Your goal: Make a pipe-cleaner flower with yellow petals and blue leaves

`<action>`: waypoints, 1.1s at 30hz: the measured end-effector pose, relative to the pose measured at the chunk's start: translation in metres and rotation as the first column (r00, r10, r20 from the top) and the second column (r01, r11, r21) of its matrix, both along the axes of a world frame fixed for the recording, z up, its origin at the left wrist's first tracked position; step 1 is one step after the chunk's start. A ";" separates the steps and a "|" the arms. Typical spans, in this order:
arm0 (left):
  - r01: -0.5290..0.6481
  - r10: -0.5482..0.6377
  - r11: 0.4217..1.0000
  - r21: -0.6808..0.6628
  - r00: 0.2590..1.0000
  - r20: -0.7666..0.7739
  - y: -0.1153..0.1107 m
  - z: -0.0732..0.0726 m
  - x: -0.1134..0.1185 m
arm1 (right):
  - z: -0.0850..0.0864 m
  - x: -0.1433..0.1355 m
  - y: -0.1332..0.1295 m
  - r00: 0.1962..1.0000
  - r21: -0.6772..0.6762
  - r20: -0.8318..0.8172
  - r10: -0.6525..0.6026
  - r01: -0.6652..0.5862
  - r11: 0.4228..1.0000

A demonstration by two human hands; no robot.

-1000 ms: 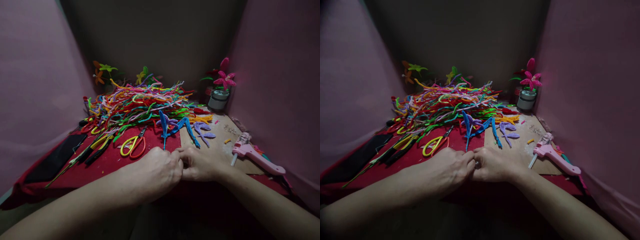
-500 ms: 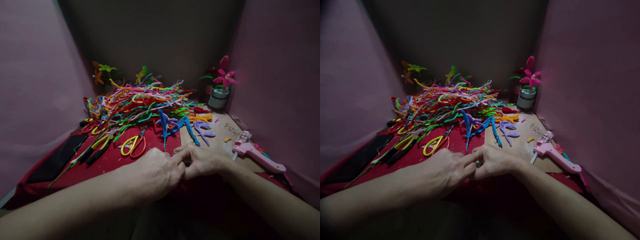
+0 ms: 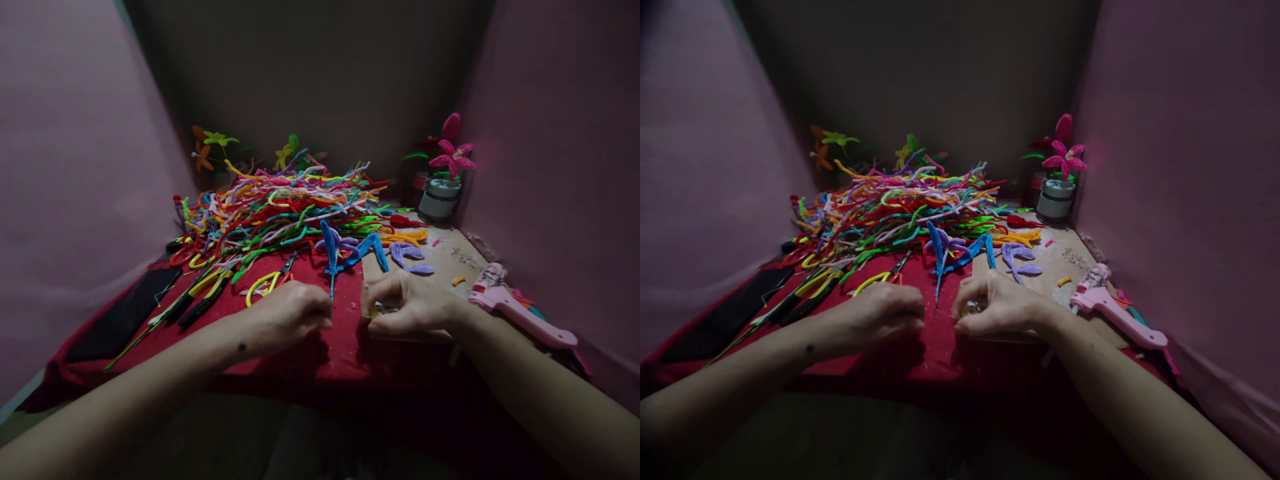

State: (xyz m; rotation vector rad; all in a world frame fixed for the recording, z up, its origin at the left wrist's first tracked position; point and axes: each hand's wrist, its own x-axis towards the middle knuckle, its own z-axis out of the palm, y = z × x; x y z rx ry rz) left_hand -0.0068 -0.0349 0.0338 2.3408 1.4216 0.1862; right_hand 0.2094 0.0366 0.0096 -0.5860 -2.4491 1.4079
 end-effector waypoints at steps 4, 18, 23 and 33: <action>-0.222 0.293 0.950 -0.219 0.877 0.381 0.003 0.004 0.008 | -0.002 0.002 0.004 0.997 -0.058 -0.078 -0.021 0.016 0.998; 0.053 0.697 0.678 -0.733 0.269 0.664 0.008 -0.022 0.036 | -0.010 -0.005 -0.009 0.921 0.276 -0.356 -0.158 0.266 0.924; 0.280 0.883 0.390 -0.877 0.158 0.443 0.015 -0.022 0.038 | -0.013 -0.006 -0.014 0.863 0.571 -0.501 -0.069 0.389 0.723; -0.340 0.604 0.793 -0.506 0.327 0.727 0.034 -0.014 0.028 | -0.015 -0.003 -0.003 0.817 0.493 -0.553 -0.162 0.478 0.727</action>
